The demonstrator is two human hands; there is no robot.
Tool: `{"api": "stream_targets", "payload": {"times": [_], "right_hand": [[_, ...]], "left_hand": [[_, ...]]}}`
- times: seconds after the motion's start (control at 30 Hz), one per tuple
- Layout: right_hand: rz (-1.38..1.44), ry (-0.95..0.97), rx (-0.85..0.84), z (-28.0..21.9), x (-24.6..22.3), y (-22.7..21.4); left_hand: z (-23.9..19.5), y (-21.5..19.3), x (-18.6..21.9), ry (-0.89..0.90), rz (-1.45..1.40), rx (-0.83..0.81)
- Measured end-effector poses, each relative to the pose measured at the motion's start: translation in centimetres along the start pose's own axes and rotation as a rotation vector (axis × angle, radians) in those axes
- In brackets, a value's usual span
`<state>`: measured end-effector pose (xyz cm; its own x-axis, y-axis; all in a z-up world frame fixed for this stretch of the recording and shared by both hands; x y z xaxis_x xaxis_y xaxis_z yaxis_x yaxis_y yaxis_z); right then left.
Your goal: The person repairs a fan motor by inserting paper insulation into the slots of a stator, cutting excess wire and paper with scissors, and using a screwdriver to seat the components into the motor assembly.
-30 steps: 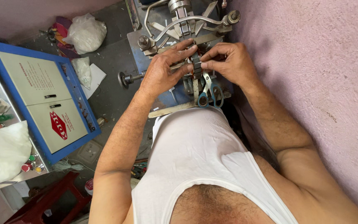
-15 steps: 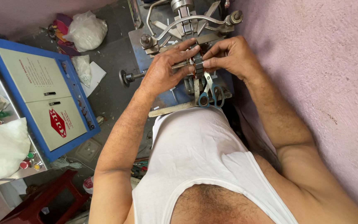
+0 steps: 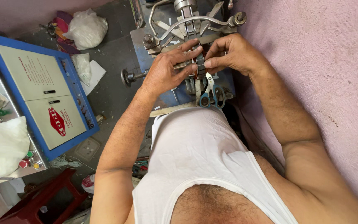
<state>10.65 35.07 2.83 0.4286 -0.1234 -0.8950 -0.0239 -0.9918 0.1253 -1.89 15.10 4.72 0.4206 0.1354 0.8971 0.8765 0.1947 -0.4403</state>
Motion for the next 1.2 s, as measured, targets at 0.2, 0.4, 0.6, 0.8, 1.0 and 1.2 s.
{"api": "stream_targets", "payload": {"times": [0.2, 0.4, 0.6, 0.8, 1.0, 1.2], "right_hand": [[-0.033, 0.044, -0.029, 0.5, 0.1, -0.2], [-0.118, 0.079, 0.051, 0.3, -0.1, 0.2], [-0.31, -0.189, 0.409, -2.5, 1.2, 3.2], [-0.743, -0.298, 0.546, -3.0, 4.6, 11.9], [-0.993, 0.011, 0.667, -1.6, 8.3, 13.8], [-1.055, 0.084, 0.51, 4.1, 13.7, 16.9]], "left_hand": [[0.2, 0.0, -0.1, -0.042, -0.039, -0.005], [0.2, 0.0, -0.2, -0.007, -0.013, -0.013], [-0.1, 0.2, -1.8, 0.0, 0.028, 0.005], [0.1, -0.1, -3.1, 0.053, 0.027, -0.037], [-0.5, -0.8, -2.2, 0.161, -0.069, -0.095], [-1.4, -0.5, -1.8, 0.256, -0.014, -0.067]]}}
Point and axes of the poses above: each hand's wrist, its own z-axis towards the middle knuckle, its own y-axis out of the palm, x = y × z, the point moved 2 cm from there along z, towards the middle knuckle, and after that the axes turned 10 degrees about -x, right-handed, at the moved point
